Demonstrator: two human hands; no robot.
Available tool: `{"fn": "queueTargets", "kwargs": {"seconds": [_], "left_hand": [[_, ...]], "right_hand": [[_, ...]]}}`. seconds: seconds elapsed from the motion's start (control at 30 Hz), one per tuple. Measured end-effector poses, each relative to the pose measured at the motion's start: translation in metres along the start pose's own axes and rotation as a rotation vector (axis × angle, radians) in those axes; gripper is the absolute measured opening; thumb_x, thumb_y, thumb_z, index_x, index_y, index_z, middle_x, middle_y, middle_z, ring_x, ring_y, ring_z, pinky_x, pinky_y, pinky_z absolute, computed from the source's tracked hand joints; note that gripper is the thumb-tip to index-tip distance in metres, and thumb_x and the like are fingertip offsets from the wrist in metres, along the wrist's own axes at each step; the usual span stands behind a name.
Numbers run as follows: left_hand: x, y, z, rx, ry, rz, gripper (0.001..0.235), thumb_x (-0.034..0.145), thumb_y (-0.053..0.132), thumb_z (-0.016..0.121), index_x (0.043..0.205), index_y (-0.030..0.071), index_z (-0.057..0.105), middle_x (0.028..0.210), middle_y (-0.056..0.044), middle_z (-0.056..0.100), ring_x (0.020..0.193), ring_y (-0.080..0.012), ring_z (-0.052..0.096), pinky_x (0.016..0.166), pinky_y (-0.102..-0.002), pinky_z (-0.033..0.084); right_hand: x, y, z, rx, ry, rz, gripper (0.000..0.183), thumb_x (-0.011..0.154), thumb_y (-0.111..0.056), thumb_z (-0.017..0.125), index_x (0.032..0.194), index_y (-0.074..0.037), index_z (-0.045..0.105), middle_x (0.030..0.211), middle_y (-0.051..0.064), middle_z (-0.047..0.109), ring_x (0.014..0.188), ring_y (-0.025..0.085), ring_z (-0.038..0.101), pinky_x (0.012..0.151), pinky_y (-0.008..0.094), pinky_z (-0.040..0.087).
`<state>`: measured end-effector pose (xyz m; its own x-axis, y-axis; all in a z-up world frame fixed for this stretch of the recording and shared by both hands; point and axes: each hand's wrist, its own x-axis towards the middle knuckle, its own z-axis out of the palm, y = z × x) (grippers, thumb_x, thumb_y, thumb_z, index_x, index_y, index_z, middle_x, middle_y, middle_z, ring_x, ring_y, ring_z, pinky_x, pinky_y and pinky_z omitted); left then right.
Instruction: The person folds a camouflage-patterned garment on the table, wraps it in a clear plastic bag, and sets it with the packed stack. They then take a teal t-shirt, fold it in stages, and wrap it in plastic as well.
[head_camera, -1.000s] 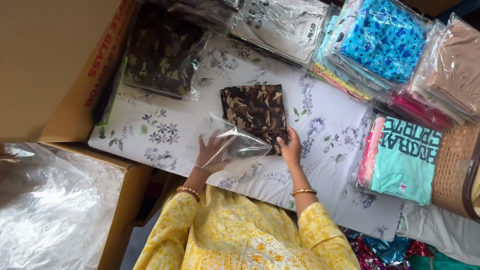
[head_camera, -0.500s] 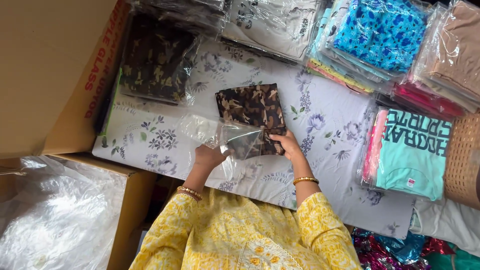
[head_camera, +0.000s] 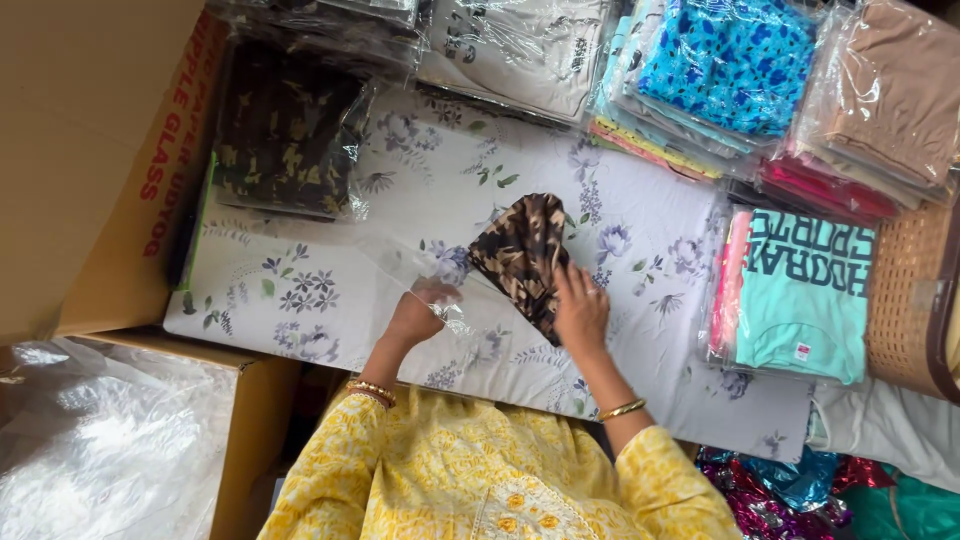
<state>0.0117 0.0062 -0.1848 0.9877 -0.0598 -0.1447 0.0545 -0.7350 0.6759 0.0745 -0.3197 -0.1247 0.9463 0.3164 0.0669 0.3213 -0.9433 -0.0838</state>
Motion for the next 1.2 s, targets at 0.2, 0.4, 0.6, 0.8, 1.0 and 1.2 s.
{"fn": "queueTargets", "kwargs": {"seconds": [0.2, 0.4, 0.6, 0.8, 1.0, 1.2], "left_hand": [[0.022, 0.012, -0.03, -0.107, -0.121, 0.073, 0.092, 0.07, 0.016, 0.08, 0.153, 0.03, 0.041, 0.146, -0.023, 0.041, 0.134, -0.0457, 0.044, 0.107, -0.047, 0.043], [0.032, 0.033, -0.051, -0.104, -0.286, -0.093, 0.101, 0.071, 0.026, 0.084, 0.154, 0.04, 0.027, 0.16, -0.015, 0.025, 0.136, -0.0424, 0.047, 0.107, -0.047, 0.047], [0.027, 0.054, -0.063, 0.053, -0.32, -0.109, 0.103, 0.075, 0.019, 0.08, 0.157, 0.045, 0.023, 0.162, -0.012, 0.023, 0.137, -0.044, 0.045, 0.108, -0.048, 0.048], [0.023, 0.053, -0.059, 0.216, -0.346, -0.118, 0.102, 0.078, 0.018, 0.078, 0.158, 0.044, 0.019, 0.165, -0.006, 0.022, 0.14, -0.0406, 0.041, 0.105, -0.049, 0.05], [0.023, 0.066, -0.06, 0.305, -0.401, -0.169, 0.104, 0.079, 0.025, 0.079, 0.159, 0.046, 0.016, 0.167, -0.006, 0.017, 0.145, -0.0374, 0.035, 0.104, -0.053, 0.05], [0.009, 0.076, -0.065, 0.643, -0.486, -0.122, 0.119, 0.07, 0.048, 0.088, 0.159, 0.045, 0.008, 0.171, -0.004, 0.003, 0.156, -0.0363, 0.009, 0.113, -0.078, 0.016]], "right_hand": [[-0.006, -0.052, -0.05, 0.006, -0.406, 0.076, 0.111, 0.072, -0.06, 0.078, 0.157, -0.009, 0.027, 0.166, 0.019, 0.008, 0.153, 0.045, 0.005, 0.113, 0.075, 0.01], [-0.011, -0.027, -0.003, -0.048, -0.301, 0.01, 0.116, 0.068, -0.062, 0.082, 0.157, -0.013, 0.026, 0.168, 0.021, 0.007, 0.153, 0.048, 0.007, 0.111, 0.081, 0.015], [-0.008, -0.022, -0.008, -0.045, -0.257, -0.067, 0.111, 0.071, -0.043, 0.086, 0.159, -0.013, 0.026, 0.168, 0.022, 0.007, 0.152, 0.051, 0.012, 0.107, 0.081, 0.024], [-0.003, -0.032, -0.034, -0.004, -0.309, -0.063, 0.105, 0.074, -0.035, 0.08, 0.158, -0.011, 0.024, 0.167, 0.024, 0.005, 0.152, 0.053, 0.007, 0.108, 0.082, 0.016], [-0.008, -0.016, -0.003, -0.152, -0.296, -0.118, 0.095, 0.079, -0.023, 0.069, 0.161, -0.013, 0.023, 0.169, 0.026, 0.008, 0.154, 0.053, 0.01, 0.11, 0.079, 0.017], [0.028, 0.01, -0.04, 0.096, -0.235, -0.025, 0.095, 0.078, -0.009, 0.07, 0.161, -0.018, 0.026, 0.163, 0.025, 0.027, 0.141, 0.05, 0.037, 0.115, 0.056, 0.036]]}}
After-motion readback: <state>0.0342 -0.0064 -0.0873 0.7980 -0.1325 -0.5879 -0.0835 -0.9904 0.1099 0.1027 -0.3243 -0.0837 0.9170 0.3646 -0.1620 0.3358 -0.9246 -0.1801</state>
